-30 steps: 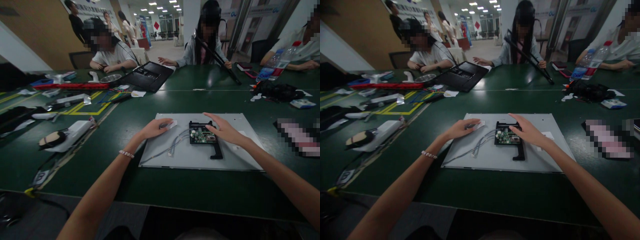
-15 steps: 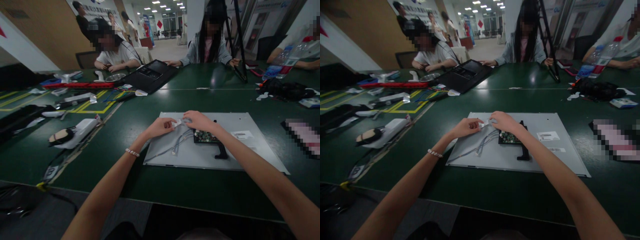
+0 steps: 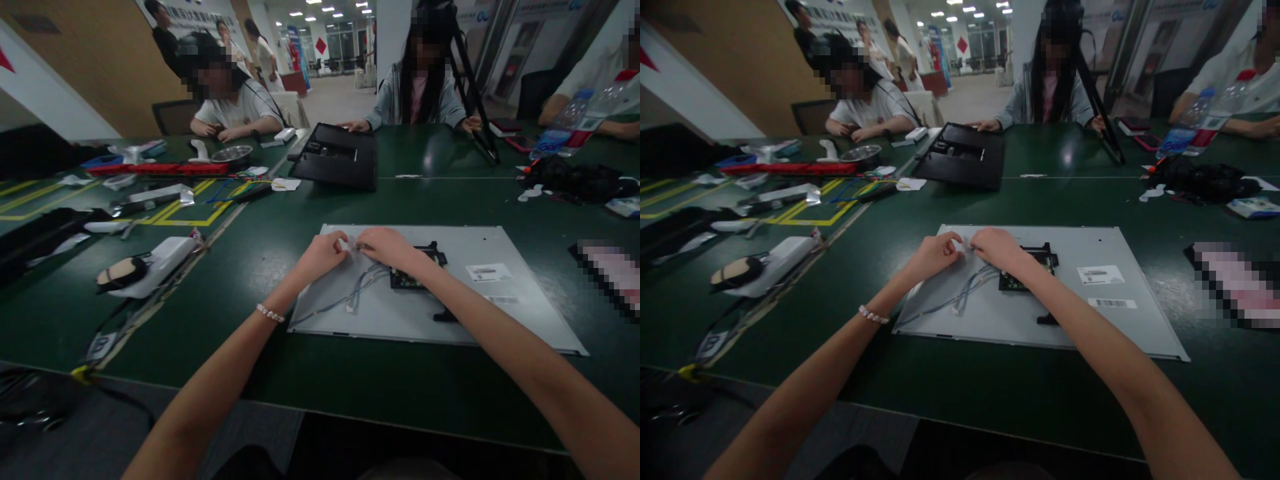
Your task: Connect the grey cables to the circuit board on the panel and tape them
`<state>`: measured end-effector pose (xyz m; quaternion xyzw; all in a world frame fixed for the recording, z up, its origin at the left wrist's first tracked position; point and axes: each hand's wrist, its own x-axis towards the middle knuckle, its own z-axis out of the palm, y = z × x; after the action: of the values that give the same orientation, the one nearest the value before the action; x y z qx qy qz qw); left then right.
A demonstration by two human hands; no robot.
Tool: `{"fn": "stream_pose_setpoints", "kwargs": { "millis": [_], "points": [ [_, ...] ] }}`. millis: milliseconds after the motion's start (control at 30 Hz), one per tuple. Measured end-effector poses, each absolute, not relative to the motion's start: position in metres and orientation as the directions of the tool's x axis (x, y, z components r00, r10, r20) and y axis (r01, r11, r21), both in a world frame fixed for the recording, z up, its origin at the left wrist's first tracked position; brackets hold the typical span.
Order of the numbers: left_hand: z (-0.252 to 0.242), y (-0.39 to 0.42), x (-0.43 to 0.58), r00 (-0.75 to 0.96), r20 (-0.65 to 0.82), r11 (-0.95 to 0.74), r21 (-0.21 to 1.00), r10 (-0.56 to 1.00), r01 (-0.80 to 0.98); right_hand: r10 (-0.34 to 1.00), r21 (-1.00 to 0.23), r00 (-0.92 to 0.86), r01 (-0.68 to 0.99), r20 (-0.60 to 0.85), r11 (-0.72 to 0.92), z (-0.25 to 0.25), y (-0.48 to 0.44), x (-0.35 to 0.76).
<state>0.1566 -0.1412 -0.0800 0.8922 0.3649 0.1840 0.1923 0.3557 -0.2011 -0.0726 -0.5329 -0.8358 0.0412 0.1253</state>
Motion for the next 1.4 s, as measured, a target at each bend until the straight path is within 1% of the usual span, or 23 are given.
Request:
{"fn": "stream_pose_setpoints", "kwargs": {
  "millis": [67, 133, 300, 367, 433, 500, 567, 667, 767, 900, 1133, 1267, 1400],
  "points": [
    [-0.081, -0.141, 0.157, 0.64, 0.2, -0.641, 0.492, 0.742, 0.589, 0.918, -0.17, -0.364, 0.906, 0.156, 0.388, -0.072, -0.203, 0.352],
    [-0.081, -0.141, 0.157, 0.612, 0.193, -0.606, 0.533, 0.767, 0.591, 0.933, -0.14, -0.327, 0.927, 0.15, 0.347, -0.071, -0.204, 0.35],
    [-0.08, -0.14, 0.154, 0.57, 0.092, -0.433, 0.751, 0.816, 0.498, 0.951, -0.097, -0.26, 0.956, 0.167, 0.278, -0.053, -0.21, 0.359],
    [-0.079, -0.14, 0.154, 0.562, 0.021, -0.327, 0.83, 0.827, 0.451, 0.955, -0.089, -0.224, 0.965, 0.192, 0.245, -0.041, -0.214, 0.372],
    [-0.077, -0.141, 0.155, 0.55, -0.081, -0.178, 0.899, 0.831, 0.401, 0.962, -0.077, -0.168, 0.979, 0.215, 0.188, -0.031, -0.221, 0.388],
    [-0.075, -0.143, 0.157, 0.538, -0.178, -0.014, 0.943, 0.824, 0.333, 0.969, -0.054, -0.124, 0.989, 0.212, 0.139, -0.027, -0.231, 0.405],
    [-0.072, -0.145, 0.159, 0.538, -0.225, 0.1, 0.962, 0.812, 0.252, 0.978, -0.019, -0.092, 0.995, 0.186, 0.097, -0.029, -0.243, 0.421],
    [-0.069, -0.146, 0.16, 0.556, -0.238, 0.191, 0.971, 0.796, 0.143, 0.989, 0.021, -0.059, 0.998, 0.137, 0.057, -0.041, -0.262, 0.437],
    [-0.068, -0.144, 0.16, 0.553, -0.212, 0.224, 0.973, 0.806, 0.047, 0.99, 0.022, -0.056, 0.998, 0.131, 0.053, -0.055, -0.274, 0.444],
    [-0.07, -0.141, 0.161, 0.513, -0.158, 0.196, 0.98, 0.844, -0.02, 0.989, -0.016, -0.064, 0.998, 0.133, 0.067, -0.068, -0.279, 0.447],
    [-0.076, -0.138, 0.159, 0.497, -0.13, 0.155, 0.988, 0.858, -0.01, 0.987, -0.118, -0.071, 0.989, 0.143, 0.088, -0.07, -0.284, 0.446],
    [-0.076, -0.138, 0.16, 0.478, -0.138, 0.155, 0.988, 0.868, 0.004, 0.98, -0.174, -0.051, 0.981, 0.194, 0.086, -0.06, -0.295, 0.44],
    [-0.077, -0.138, 0.16, 0.487, -0.126, 0.145, 0.989, 0.864, -0.001, 0.97, -0.217, -0.087, 0.967, 0.226, 0.137, -0.044, -0.316, 0.429]
  ]
}}
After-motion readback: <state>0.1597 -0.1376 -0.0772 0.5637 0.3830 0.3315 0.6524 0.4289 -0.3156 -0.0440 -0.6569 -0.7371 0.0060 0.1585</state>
